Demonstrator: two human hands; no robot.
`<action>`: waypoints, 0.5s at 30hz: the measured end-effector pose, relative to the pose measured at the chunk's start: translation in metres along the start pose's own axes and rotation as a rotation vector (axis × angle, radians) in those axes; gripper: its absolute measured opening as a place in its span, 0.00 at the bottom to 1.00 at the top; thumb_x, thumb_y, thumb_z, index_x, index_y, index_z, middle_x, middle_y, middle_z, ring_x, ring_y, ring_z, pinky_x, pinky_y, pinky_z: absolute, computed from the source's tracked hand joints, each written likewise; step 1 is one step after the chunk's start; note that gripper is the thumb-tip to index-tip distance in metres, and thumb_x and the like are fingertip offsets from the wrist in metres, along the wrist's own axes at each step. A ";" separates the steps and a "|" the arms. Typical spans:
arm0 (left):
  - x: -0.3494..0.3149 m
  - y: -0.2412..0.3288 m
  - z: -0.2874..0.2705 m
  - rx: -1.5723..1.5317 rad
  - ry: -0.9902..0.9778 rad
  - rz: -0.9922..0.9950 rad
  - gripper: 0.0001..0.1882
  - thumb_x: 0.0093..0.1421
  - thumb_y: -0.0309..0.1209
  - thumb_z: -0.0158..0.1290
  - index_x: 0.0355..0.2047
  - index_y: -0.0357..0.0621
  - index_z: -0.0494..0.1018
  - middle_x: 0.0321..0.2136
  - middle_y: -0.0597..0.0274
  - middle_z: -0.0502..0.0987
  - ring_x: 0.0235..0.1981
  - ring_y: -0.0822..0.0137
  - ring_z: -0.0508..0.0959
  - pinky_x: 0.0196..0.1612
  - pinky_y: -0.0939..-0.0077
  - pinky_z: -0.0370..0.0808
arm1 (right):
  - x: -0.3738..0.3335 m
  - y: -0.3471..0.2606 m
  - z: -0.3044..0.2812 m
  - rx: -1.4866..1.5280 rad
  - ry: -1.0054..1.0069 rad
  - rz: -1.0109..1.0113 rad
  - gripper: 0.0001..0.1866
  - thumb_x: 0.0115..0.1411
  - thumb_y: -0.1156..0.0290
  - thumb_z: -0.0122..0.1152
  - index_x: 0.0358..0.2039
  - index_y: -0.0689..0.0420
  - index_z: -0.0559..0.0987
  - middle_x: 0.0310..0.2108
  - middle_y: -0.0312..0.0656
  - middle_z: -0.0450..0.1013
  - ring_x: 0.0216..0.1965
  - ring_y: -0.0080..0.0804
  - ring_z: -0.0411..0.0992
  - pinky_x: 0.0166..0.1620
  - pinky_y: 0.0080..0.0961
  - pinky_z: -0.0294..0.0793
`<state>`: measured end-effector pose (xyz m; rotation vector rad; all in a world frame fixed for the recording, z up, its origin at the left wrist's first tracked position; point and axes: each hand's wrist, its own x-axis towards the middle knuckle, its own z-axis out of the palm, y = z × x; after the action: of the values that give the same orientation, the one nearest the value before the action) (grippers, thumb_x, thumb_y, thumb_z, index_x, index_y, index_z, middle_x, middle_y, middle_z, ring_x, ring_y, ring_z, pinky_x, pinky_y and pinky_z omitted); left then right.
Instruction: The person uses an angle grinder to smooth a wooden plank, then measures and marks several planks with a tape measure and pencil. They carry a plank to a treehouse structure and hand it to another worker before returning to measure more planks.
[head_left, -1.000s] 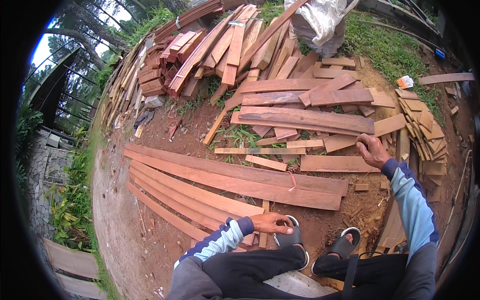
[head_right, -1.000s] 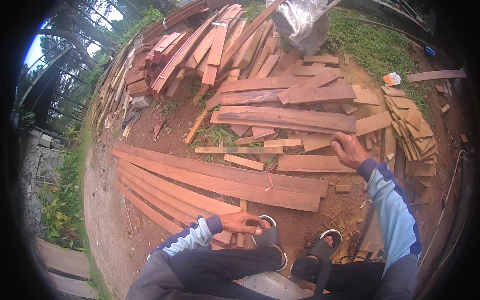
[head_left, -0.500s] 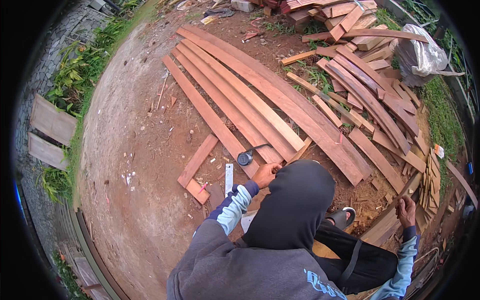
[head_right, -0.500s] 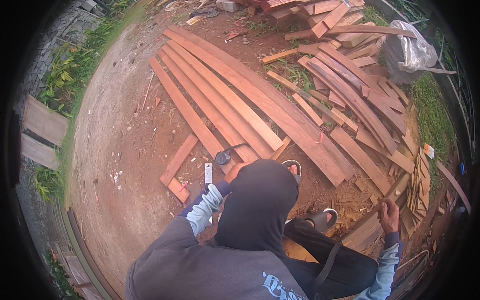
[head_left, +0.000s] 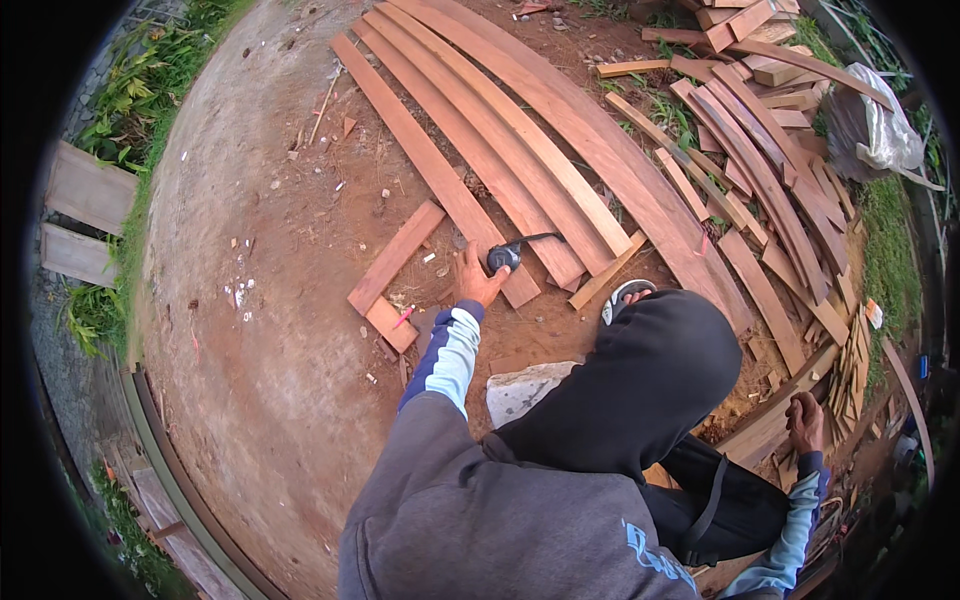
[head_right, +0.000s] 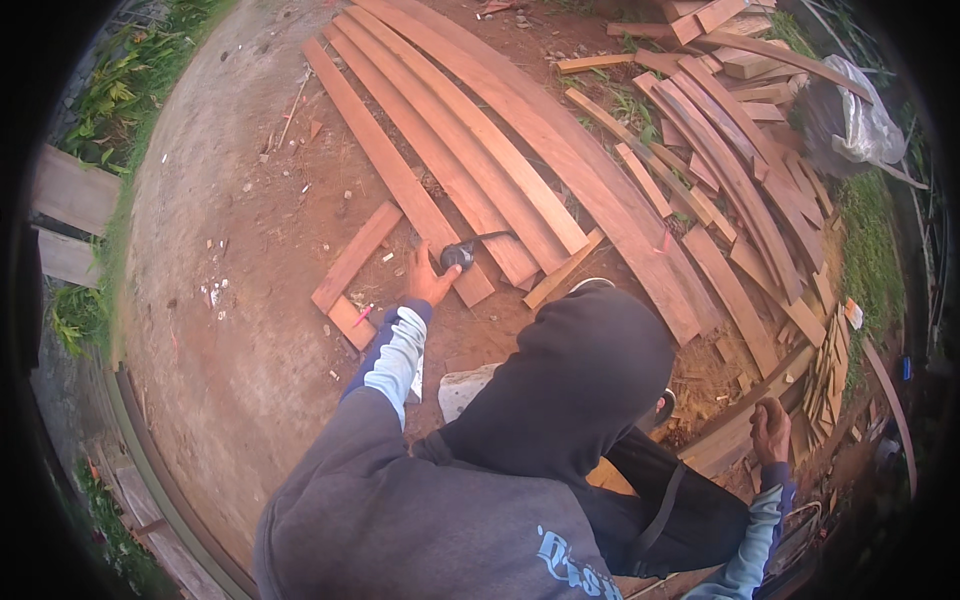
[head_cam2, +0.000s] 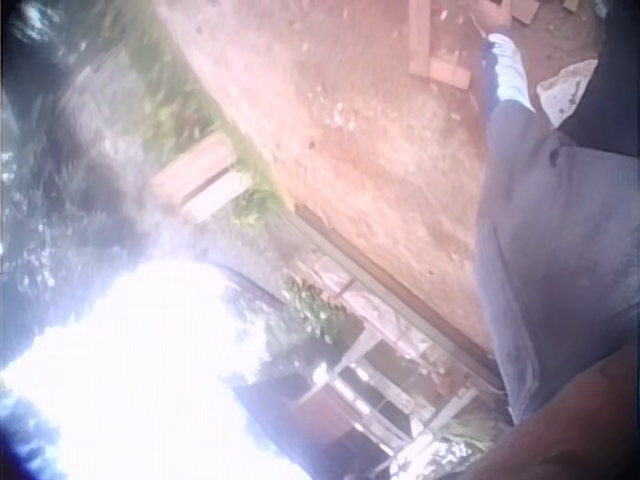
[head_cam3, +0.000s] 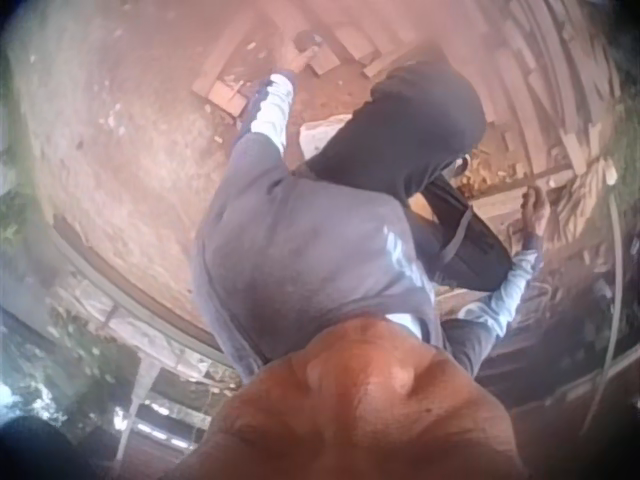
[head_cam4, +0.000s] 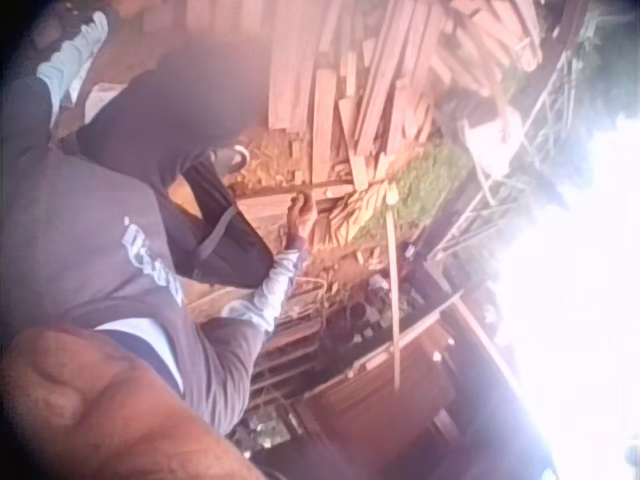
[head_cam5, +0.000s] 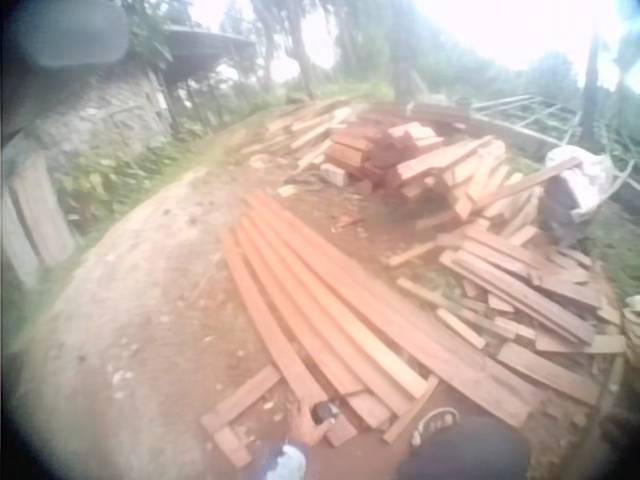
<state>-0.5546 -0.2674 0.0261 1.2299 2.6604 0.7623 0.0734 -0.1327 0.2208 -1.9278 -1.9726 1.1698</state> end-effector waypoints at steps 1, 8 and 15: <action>0.002 0.004 0.003 -0.013 -0.096 -0.028 0.37 0.46 0.36 0.63 0.55 0.46 0.60 0.46 0.47 0.65 0.47 0.47 0.69 0.46 0.58 0.70 | 0.000 -0.001 0.000 -0.016 0.006 -0.014 0.13 0.63 0.64 0.48 0.35 0.62 0.72 0.18 0.36 0.66 0.17 0.19 0.63 0.21 0.19 0.63; 0.017 0.024 0.018 0.112 -0.301 -0.032 0.31 0.40 0.34 0.65 0.44 0.43 0.66 0.42 0.43 0.69 0.46 0.44 0.70 0.48 0.59 0.69 | -0.004 0.002 0.000 -0.088 0.021 -0.087 0.09 0.62 0.70 0.48 0.34 0.63 0.71 0.18 0.37 0.65 0.18 0.20 0.64 0.22 0.20 0.64; -0.008 -0.007 0.002 -0.989 -0.011 -0.879 0.19 0.39 0.31 0.59 0.32 0.39 0.67 0.22 0.60 0.71 0.19 0.65 0.73 0.29 0.67 0.73 | -0.004 -0.012 -0.001 -0.134 0.041 -0.035 0.08 0.61 0.72 0.47 0.33 0.63 0.71 0.18 0.38 0.65 0.17 0.23 0.65 0.23 0.22 0.65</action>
<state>-0.5533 -0.2765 0.0199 -0.1633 1.9328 1.5008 0.0653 -0.1346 0.2298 -1.9543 -2.1036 1.0051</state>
